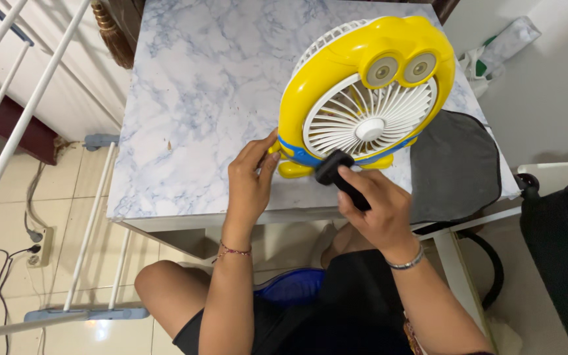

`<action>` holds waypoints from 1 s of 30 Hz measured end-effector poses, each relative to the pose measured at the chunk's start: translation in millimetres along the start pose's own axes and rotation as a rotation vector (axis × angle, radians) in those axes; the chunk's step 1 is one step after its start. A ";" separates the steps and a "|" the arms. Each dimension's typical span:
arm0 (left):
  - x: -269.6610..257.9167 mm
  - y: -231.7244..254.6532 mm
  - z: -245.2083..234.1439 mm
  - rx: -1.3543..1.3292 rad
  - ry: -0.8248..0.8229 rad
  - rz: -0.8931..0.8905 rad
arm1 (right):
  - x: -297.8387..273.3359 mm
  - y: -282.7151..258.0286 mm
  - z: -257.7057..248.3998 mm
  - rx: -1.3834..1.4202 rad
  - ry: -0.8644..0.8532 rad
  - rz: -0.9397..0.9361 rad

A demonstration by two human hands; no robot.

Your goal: The person wipes the exterior and grille of a small yellow fan using a grey cloth and a small black brush.

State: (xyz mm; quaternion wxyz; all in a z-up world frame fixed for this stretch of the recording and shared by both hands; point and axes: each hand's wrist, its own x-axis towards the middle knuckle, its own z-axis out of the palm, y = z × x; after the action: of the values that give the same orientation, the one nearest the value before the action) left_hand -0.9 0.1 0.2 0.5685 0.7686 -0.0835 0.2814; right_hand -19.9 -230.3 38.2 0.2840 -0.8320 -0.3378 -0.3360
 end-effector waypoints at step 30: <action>-1.3 -5.9 -1.5 0.038 0.018 0.083 | 94.5 -4.3 -35.0 -0.315 0.099 -0.206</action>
State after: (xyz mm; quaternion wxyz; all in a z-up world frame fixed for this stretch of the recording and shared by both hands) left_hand 0.2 3.2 -5.1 0.5425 0.7725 -0.1050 0.3129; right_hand 15.7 -217.1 131.7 0.1306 -0.8097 -0.3503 -0.4524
